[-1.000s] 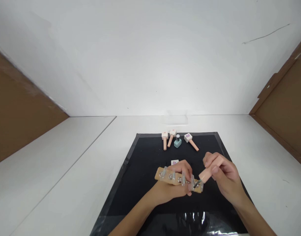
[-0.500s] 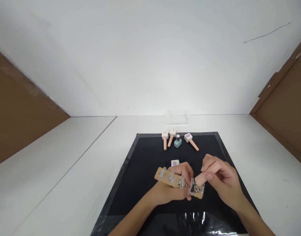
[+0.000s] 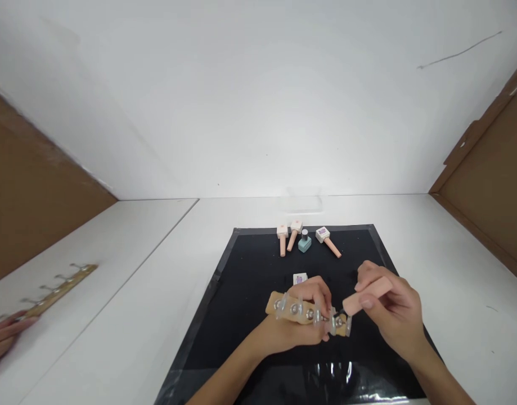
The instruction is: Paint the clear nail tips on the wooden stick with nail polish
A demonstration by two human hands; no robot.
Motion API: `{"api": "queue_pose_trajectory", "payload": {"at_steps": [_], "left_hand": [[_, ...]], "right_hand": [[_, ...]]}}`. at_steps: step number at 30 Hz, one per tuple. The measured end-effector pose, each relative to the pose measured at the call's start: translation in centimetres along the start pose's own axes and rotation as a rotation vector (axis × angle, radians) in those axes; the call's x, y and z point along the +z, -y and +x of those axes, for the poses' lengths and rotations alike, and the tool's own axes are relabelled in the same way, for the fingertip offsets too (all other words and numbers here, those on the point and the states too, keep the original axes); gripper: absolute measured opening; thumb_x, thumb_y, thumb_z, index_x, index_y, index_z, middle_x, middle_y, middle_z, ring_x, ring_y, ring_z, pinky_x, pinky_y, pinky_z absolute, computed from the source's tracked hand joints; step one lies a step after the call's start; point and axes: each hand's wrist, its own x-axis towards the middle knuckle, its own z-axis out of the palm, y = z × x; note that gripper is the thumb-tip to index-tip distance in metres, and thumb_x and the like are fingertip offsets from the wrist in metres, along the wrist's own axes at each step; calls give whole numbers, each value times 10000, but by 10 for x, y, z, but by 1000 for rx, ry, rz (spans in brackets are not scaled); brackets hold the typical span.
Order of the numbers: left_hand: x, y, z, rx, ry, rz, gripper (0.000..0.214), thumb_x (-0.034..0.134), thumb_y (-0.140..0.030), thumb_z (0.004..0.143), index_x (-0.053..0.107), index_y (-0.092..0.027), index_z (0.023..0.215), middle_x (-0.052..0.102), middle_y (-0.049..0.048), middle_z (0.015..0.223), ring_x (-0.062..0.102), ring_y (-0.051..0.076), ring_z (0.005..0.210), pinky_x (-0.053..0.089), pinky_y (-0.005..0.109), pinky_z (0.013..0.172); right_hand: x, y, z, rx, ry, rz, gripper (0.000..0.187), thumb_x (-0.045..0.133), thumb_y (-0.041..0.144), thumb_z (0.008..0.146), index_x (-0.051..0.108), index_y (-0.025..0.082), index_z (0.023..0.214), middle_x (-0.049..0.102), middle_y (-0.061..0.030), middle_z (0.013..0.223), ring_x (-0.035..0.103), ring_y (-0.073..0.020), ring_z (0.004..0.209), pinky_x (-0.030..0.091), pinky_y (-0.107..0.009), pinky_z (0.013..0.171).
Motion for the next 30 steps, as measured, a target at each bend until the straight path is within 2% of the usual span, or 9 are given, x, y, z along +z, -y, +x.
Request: {"api": "queue_pose_trajectory", "payload": {"at_steps": [4, 8, 10, 15, 20, 23, 26, 30], "left_hand": [[1, -5, 2, 55, -7, 131, 186, 680, -43, 575, 532, -156, 581, 528, -12, 727, 516, 103, 662, 446, 219, 609], [1, -6, 1, 27, -1, 127, 171, 673, -60, 572, 535, -160, 586, 518, -13, 730, 504, 96, 626, 418, 205, 554], [1, -6, 1, 40, -8, 149, 173, 677, -67, 566, 534, -162, 581, 527, -12, 728, 503, 101, 633, 420, 219, 578], [3, -9, 2, 55, -7, 250, 182, 657, -39, 590, 526, -166, 576, 520, -26, 685, 508, 107, 656, 405, 225, 618], [1, -5, 1, 108, 9, 268, 177, 654, -38, 594, 541, -172, 615, 511, -28, 706, 506, 106, 660, 396, 222, 613], [1, -3, 1, 106, 6, 313, 176, 662, -52, 603, 536, -173, 626, 490, -27, 712, 490, 106, 656, 384, 221, 598], [3, -3, 1, 84, 10, 340, 190, 667, -70, 604, 508, -173, 598, 465, -30, 702, 467, 101, 631, 372, 218, 573], [3, -3, 1, 101, 27, 318, 182, 667, -71, 609, 517, -175, 612, 463, -32, 704, 461, 95, 622, 376, 214, 570]], "right_hand": [[0, 2, 2, -34, 131, 11, 272, 586, 308, 861, 533, 212, 611, 549, 19, 518, 467, -137, 503, 362, -272, 478], [0, 0, 1, -10, 41, -95, 305, 558, 291, 875, 513, 211, 584, 542, 11, 550, 460, -138, 513, 349, -276, 480], [-1, 0, 1, -10, 22, -76, 291, 551, 319, 879, 518, 214, 610, 538, 12, 555, 458, -139, 515, 342, -272, 473], [-2, 3, 3, -42, 179, -41, 296, 577, 276, 864, 469, 211, 596, 539, 35, 528, 437, -120, 496, 346, -263, 486], [-3, 3, 3, -31, 88, -137, 283, 563, 227, 859, 467, 208, 593, 518, 28, 544, 420, -123, 505, 343, -270, 491], [-3, 3, 3, -60, 150, -87, 295, 568, 244, 855, 452, 211, 586, 530, 27, 530, 416, -124, 498, 345, -265, 478], [-3, 5, 5, -94, 207, -151, 317, 573, 199, 836, 426, 210, 556, 498, 39, 487, 402, -118, 473, 339, -262, 469], [-2, 6, 6, -100, 112, -266, 235, 569, 160, 808, 473, 219, 602, 451, 42, 492, 387, -127, 466, 328, -270, 460]]}}
